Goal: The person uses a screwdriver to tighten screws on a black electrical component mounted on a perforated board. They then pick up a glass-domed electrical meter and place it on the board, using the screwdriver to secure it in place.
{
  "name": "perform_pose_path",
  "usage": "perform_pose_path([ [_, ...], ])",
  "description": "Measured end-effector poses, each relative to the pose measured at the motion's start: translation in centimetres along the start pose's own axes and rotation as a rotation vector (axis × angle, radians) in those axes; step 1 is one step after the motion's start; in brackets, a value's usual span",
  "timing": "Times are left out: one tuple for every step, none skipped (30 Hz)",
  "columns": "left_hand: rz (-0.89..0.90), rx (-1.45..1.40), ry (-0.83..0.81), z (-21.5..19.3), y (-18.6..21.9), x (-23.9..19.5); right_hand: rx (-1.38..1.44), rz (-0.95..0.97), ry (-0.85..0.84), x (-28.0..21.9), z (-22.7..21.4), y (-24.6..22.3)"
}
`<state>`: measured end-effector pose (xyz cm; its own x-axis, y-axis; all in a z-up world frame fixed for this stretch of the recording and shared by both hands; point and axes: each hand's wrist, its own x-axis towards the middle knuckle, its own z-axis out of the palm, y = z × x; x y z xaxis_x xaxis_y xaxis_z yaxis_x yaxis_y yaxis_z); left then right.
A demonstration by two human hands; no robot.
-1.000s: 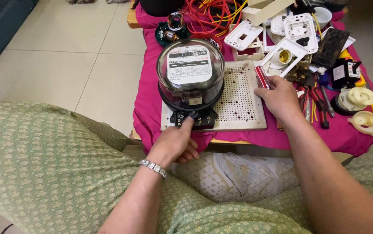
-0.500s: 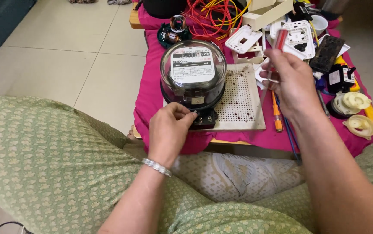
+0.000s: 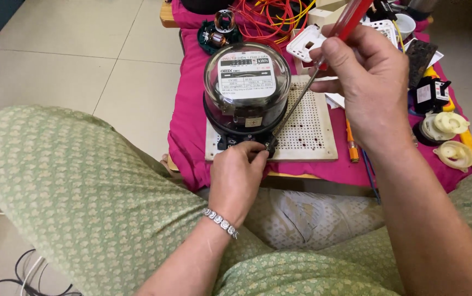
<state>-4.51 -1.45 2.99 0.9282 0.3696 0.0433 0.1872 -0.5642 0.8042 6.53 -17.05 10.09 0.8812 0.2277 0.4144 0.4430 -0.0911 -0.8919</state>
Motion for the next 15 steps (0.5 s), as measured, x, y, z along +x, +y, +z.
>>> perform_pose_path([
  [0.000,0.000,0.000,-0.1,0.1,0.0,0.000,-0.001,0.000,-0.2,0.2,-0.1],
  [-0.024,0.015,-0.023,-0.2,0.3,0.0,-0.022,-0.004,-0.008,-0.3,0.5,-0.2],
  [-0.050,0.030,-0.047,-0.3,0.5,0.0,-0.044,-0.006,-0.016,-0.4,0.7,-0.3],
  [-0.051,0.029,-0.048,-0.5,0.5,0.1,-0.045,-0.005,-0.017,-0.4,0.7,-0.3],
  [-0.077,0.029,-0.063,-0.5,0.6,0.2,-0.054,-0.019,-0.024,-0.4,0.6,-0.2],
  [-0.104,0.028,-0.077,-0.6,0.7,0.3,-0.064,-0.033,-0.032,-0.4,0.6,-0.1],
  [-0.105,0.028,-0.079,-0.5,0.4,0.4,-0.064,-0.032,-0.032,-0.3,0.3,0.3],
  [-0.031,-0.003,-0.011,-0.5,0.2,0.5,-0.068,-0.041,-0.009,-0.1,0.0,0.6],
  [0.042,-0.033,0.059,-0.5,0.1,0.6,-0.070,-0.051,0.011,0.1,-0.3,1.0],
  [0.039,-0.032,0.059,-0.4,0.1,0.5,-0.068,-0.050,0.009,0.0,-0.5,1.0],
  [0.087,-0.052,0.071,-0.3,0.2,0.4,-0.088,-0.071,0.020,0.0,-0.7,1.0],
  [0.135,-0.072,0.083,-0.3,0.2,0.4,-0.107,-0.092,0.032,-0.1,-0.8,1.0],
  [0.137,-0.072,0.083,-0.1,0.1,0.3,-0.108,-0.094,0.033,-0.1,-0.8,1.2],
  [0.117,-0.056,0.046,0.1,0.1,0.2,-0.124,-0.113,0.028,-0.1,-0.8,1.3],
  [0.097,-0.038,0.009,0.3,0.1,0.2,-0.139,-0.131,0.022,-0.1,-0.8,1.5],
])
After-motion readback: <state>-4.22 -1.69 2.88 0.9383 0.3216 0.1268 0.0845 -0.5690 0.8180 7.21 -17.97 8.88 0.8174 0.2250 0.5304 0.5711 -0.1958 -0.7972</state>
